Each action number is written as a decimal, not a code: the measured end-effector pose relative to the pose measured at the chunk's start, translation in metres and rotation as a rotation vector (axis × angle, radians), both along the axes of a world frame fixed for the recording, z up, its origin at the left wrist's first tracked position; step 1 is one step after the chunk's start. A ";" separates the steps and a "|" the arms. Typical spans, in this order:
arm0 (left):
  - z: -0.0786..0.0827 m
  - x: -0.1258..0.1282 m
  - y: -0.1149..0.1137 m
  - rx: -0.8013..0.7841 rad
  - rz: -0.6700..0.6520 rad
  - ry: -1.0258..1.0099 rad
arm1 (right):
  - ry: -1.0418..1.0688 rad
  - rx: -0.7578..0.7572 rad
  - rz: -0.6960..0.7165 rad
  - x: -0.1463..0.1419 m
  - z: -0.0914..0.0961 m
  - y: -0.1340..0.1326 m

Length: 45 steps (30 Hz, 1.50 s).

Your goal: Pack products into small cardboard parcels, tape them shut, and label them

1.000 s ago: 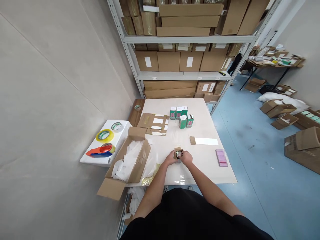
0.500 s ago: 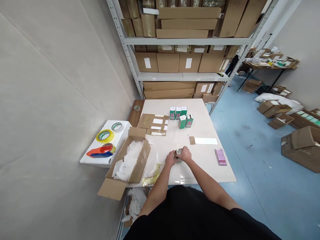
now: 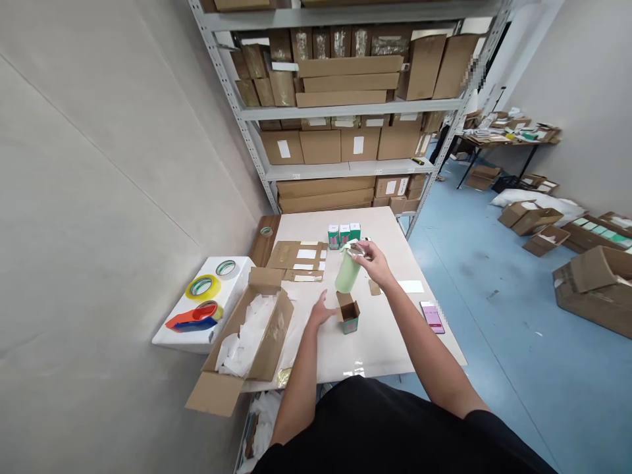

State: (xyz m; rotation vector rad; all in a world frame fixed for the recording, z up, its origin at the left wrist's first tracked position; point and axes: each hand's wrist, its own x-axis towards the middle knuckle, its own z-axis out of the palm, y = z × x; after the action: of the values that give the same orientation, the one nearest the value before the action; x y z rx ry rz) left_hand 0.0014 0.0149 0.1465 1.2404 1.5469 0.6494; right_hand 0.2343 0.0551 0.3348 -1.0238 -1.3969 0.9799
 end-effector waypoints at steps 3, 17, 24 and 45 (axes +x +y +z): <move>0.074 -0.015 0.012 0.314 0.023 -0.328 | 0.041 -0.005 -0.023 -0.003 0.009 -0.001; 0.192 0.046 -0.003 0.710 0.106 -0.375 | 0.045 -0.089 0.337 -0.010 -0.014 -0.035; 0.201 0.044 0.001 0.584 -0.041 -0.616 | 0.009 -0.055 0.180 -0.017 -0.021 -0.062; 0.211 0.046 0.006 0.565 0.068 -0.618 | -0.033 -0.044 0.279 -0.024 -0.025 -0.070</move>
State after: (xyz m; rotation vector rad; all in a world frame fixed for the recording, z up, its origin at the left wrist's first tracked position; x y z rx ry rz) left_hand 0.0470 0.0210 0.3570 1.2207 0.9111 1.4310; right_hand 0.2102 -0.0148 0.3097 -0.8948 -1.5804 1.2056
